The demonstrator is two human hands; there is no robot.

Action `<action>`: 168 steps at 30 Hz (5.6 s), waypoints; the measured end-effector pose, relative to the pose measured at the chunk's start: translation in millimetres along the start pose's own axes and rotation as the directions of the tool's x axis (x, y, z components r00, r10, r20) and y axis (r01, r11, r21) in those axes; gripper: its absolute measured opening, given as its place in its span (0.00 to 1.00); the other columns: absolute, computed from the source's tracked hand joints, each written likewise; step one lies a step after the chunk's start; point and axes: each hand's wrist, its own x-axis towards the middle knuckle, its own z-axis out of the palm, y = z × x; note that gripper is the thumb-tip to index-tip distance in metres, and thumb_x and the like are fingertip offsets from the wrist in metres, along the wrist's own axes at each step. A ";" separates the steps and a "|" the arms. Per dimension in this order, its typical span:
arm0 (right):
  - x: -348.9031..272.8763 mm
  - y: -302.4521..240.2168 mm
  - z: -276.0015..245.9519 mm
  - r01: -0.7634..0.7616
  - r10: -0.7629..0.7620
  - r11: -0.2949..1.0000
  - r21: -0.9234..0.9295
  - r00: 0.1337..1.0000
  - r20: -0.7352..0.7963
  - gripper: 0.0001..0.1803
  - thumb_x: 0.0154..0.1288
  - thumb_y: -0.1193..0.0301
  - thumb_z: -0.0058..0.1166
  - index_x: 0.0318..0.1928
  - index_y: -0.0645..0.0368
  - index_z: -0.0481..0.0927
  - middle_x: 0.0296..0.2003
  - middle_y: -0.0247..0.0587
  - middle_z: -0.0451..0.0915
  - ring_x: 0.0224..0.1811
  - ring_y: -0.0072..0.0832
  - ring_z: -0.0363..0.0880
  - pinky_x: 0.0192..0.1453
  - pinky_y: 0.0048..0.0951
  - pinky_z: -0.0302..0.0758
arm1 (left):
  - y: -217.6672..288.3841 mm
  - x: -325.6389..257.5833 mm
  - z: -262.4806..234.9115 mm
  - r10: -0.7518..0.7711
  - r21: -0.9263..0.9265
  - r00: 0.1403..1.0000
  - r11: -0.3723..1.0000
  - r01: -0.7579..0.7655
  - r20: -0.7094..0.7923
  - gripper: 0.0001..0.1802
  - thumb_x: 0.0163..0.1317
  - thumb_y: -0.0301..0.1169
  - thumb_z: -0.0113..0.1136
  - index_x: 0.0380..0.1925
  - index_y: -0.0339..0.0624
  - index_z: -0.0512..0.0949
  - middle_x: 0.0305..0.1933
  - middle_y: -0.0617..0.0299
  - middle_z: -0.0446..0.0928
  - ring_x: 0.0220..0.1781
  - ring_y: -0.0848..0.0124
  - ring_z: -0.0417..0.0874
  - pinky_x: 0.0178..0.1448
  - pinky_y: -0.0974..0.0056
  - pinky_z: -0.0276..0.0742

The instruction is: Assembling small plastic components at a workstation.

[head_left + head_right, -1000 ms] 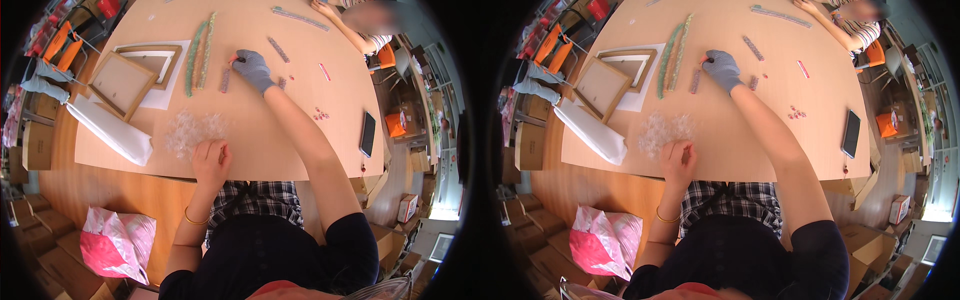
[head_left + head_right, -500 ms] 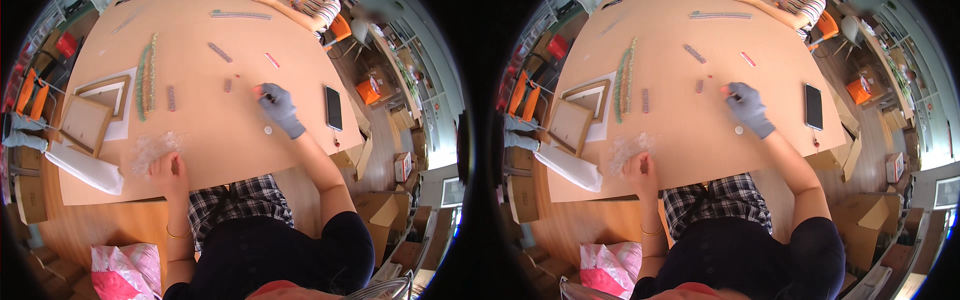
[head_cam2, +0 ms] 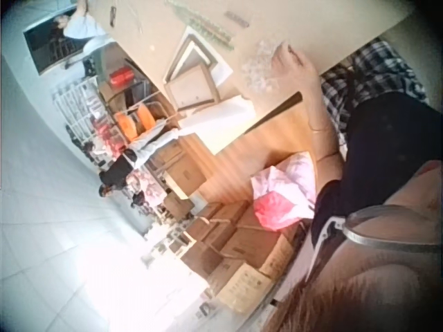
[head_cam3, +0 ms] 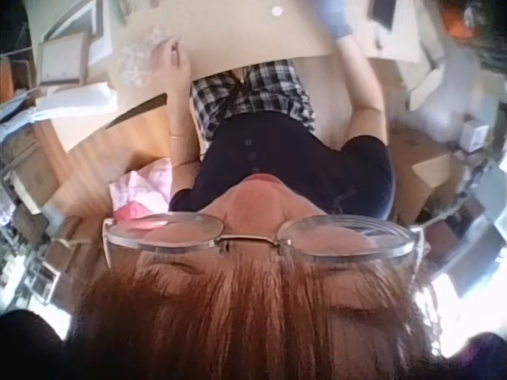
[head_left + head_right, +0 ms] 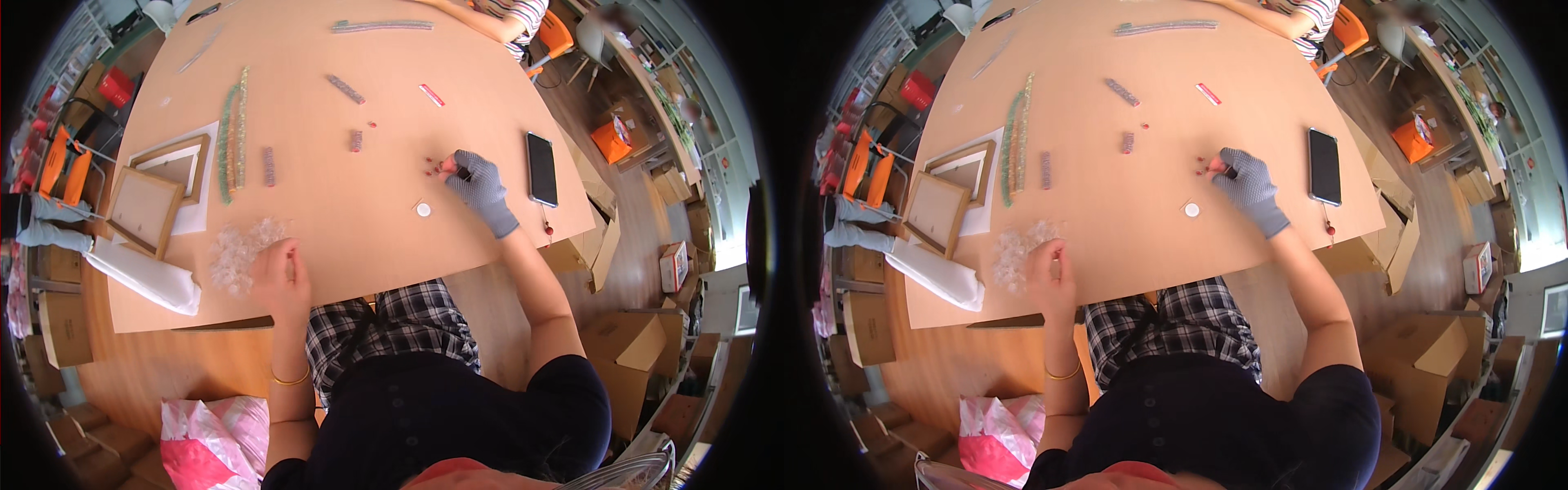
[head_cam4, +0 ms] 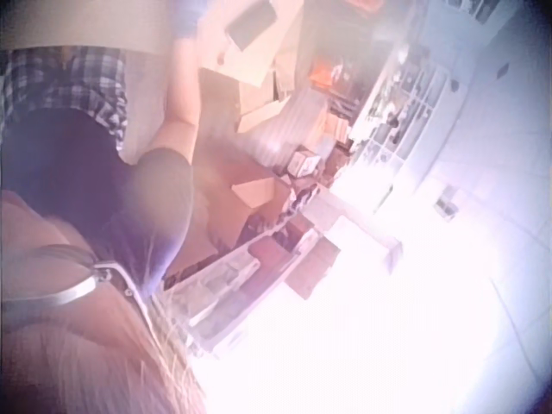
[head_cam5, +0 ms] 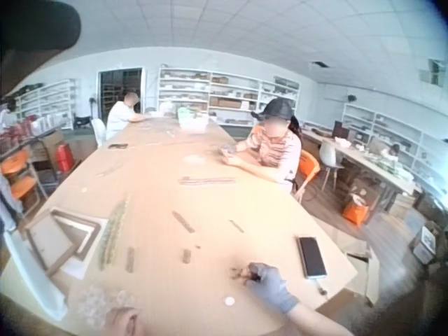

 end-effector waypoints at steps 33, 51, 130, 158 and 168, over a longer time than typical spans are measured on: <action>-31.2 -130.9 110.9 -0.747 0.172 0.132 0.651 0.664 0.727 0.08 0.68 0.71 0.64 0.45 0.56 0.82 0.39 0.33 0.85 0.38 0.20 0.83 0.41 0.22 0.78 | 9.9 15.5 -1.1 0.170 -0.184 0.972 0.963 -0.199 -0.162 0.09 0.47 0.23 0.70 0.27 0.46 0.80 0.26 0.67 0.79 0.28 0.67 0.80 0.35 0.62 0.75; 167.4 -99.2 225.3 -0.027 0.000 0.977 0.211 0.992 0.128 0.08 0.63 0.68 0.60 0.36 0.58 0.87 0.28 0.36 0.85 0.31 0.22 0.83 0.40 0.27 0.78 | -17.7 -5.7 -4.0 0.073 -0.088 0.995 0.993 -0.079 -0.070 0.10 0.50 0.22 0.68 0.33 0.45 0.80 0.33 0.63 0.79 0.37 0.61 0.78 0.53 0.56 0.72; 126.1 -76.6 180.2 -0.035 0.007 0.978 0.205 0.991 0.136 0.08 0.65 0.67 0.60 0.37 0.59 0.85 0.31 0.45 0.85 0.33 0.36 0.84 0.41 0.32 0.79 | -28.2 -11.0 -4.3 -0.023 -0.026 0.996 0.999 0.021 -0.083 0.08 0.54 0.24 0.67 0.33 0.47 0.80 0.33 0.64 0.80 0.40 0.63 0.80 0.65 0.49 0.66; -11.7 -102.9 56.9 0.150 -0.303 0.887 0.436 0.902 0.307 0.07 0.65 0.78 0.62 0.43 0.61 0.83 0.32 0.36 0.80 0.31 0.17 0.78 0.37 0.22 0.78 | 45.6 12.0 9.2 -0.025 -0.414 0.998 0.909 0.045 0.055 0.06 0.59 0.22 0.66 0.36 0.41 0.82 0.36 0.58 0.83 0.40 0.61 0.84 0.46 0.59 0.79; -10.4 -116.8 82.1 -0.163 -0.131 0.824 0.543 0.876 0.463 0.09 0.66 0.79 0.62 0.46 0.64 0.81 0.36 0.35 0.83 0.40 0.16 0.82 0.41 0.20 0.78 | -8.0 23.2 -3.2 -0.028 0.095 0.999 0.995 0.031 -0.029 0.07 0.57 0.23 0.66 0.37 0.43 0.82 0.37 0.59 0.84 0.40 0.57 0.84 0.45 0.56 0.78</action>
